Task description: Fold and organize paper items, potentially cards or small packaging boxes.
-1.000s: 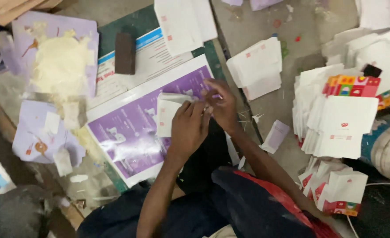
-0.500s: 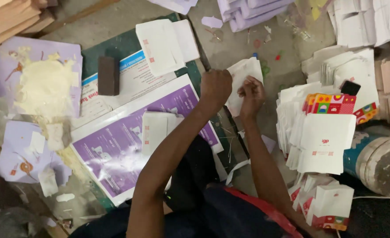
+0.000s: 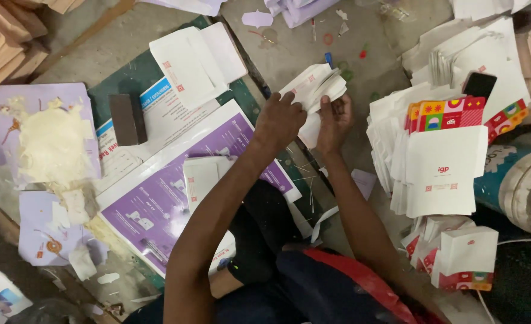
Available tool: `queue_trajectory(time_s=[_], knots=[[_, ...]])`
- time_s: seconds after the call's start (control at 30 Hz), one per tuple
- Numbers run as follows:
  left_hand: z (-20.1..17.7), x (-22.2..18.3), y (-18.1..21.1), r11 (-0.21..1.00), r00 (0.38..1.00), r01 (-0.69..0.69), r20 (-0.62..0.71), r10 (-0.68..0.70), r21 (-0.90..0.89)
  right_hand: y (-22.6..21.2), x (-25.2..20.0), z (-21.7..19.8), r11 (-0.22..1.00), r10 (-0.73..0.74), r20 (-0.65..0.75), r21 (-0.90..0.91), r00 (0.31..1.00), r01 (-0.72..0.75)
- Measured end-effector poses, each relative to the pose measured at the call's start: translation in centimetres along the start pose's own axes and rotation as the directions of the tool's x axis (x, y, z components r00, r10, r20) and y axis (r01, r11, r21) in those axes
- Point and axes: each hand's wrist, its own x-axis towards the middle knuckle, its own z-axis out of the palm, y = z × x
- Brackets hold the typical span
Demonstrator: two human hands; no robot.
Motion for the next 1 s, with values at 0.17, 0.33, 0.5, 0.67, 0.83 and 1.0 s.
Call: queue_trajectory(time_s=[0.17,0.33,0.5,0.67,0.83,1.0], knots=[[-0.7,0.3,0.0,0.999,0.997,-0.036,0.072,0.034,0.022,-1.3,-0.4,1.8,0.981,-0.069,-0.040,-0.182,0.997,0.060],[0.1,0.3,-0.3,0.999,0.997,-0.045,0.071,0.044,0.020,-2.6,-1.0,3.2,0.968,-0.147,0.001,-0.205,0.989,0.144],[0.2,0.4,-0.2,0.996,0.996,-0.083,0.025,0.082,0.039,-2.0,-0.6,2.5,0.949,0.010,-0.106,-0.312,0.994,-0.042],[0.1,0.0,-0.4,0.997,0.997,-0.073,0.029,0.073,0.006,-1.1,-0.3,2.0,0.916,-0.062,-0.100,-0.401,0.993,0.017],[0.5,0.1,-0.5,0.997,0.997,-0.077,0.015,0.077,-0.006,-1.1,-0.2,1.7,0.885,-0.096,-0.075,-0.463,0.993,0.051],[0.3,0.2,-0.4,0.998,0.997,-0.061,0.049,0.060,0.016,-1.3,-0.2,2.1,0.911,-0.079,-0.066,-0.410,0.995,0.045]])
